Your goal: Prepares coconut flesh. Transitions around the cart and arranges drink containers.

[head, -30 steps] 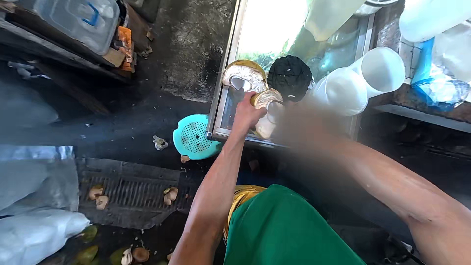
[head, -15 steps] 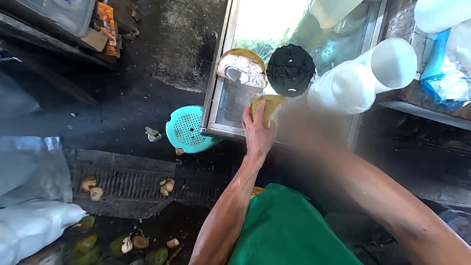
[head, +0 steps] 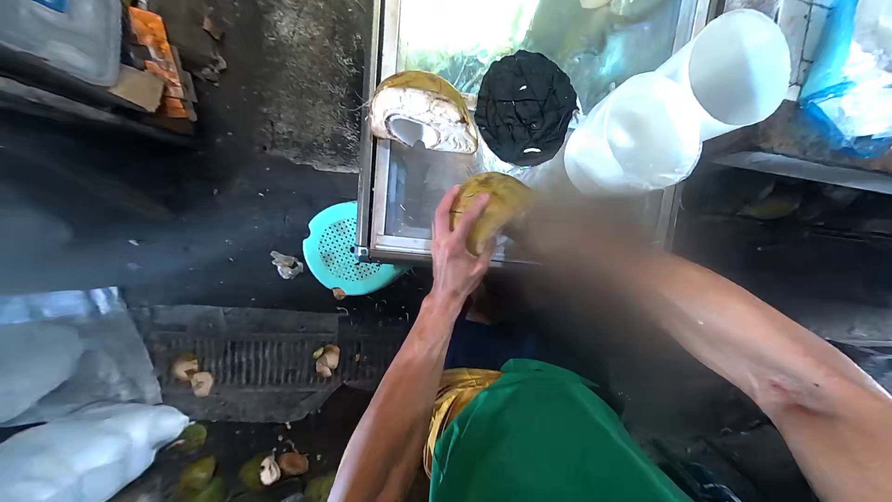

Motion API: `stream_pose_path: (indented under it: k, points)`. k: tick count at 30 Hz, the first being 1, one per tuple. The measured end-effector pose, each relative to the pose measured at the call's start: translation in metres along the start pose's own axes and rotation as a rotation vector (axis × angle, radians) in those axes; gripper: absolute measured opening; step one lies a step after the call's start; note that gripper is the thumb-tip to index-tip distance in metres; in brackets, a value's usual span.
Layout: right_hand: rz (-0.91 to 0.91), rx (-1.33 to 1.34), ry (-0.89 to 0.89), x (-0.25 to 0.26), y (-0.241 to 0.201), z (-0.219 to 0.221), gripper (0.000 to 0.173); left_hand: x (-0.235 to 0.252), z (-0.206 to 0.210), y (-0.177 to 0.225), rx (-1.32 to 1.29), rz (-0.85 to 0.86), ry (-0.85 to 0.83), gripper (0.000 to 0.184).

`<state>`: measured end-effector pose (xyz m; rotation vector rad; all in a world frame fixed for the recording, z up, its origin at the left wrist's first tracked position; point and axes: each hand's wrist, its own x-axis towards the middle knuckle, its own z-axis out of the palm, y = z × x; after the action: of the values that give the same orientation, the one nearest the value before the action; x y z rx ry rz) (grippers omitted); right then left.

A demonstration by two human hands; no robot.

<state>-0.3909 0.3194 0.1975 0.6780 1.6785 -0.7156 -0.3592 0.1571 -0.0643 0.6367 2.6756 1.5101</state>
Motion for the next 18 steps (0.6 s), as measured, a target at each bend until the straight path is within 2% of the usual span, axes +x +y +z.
stream_pose_path:
  k: [2,3,4,7,9,12,16,18]
  points:
    - [-0.143,0.086,-0.184,0.141,0.054,-0.001,0.027,0.007,-0.011,-0.007,-0.058,0.022,-0.024,0.058]
    - [-0.123,0.115,-0.245,0.18,0.063,0.001,0.028,0.01,-0.015,-0.01,-0.07,0.056,-0.04,0.057]
    - [-0.094,0.133,-0.279,0.195,0.065,0.005,0.027,0.012,-0.016,-0.012,-0.076,0.099,-0.058,0.056]
    - [-0.114,0.288,-0.418,0.224,0.085,0.022,0.024,0.012,-0.013,-0.017,-0.061,0.195,-0.08,0.054]
    - [-0.213,0.495,-0.674,0.247,0.098,0.029,0.027,0.015,-0.016,-0.023,-0.067,0.205,-0.117,0.055]
    - [-0.346,0.814,-0.921,0.239,0.103,0.039,0.043,0.025,-0.029,-0.031,-0.131,0.132,-0.185,0.057]
    - [-0.657,1.159,-1.237,0.247,0.112,0.064,0.038,0.038,-0.04,-0.045,-0.192,0.048,-0.236,0.059]
    - [-0.733,1.27,-1.301,0.247,0.117,0.076,0.034,0.038,-0.043,-0.048,-0.245,-0.019,-0.253,0.06]
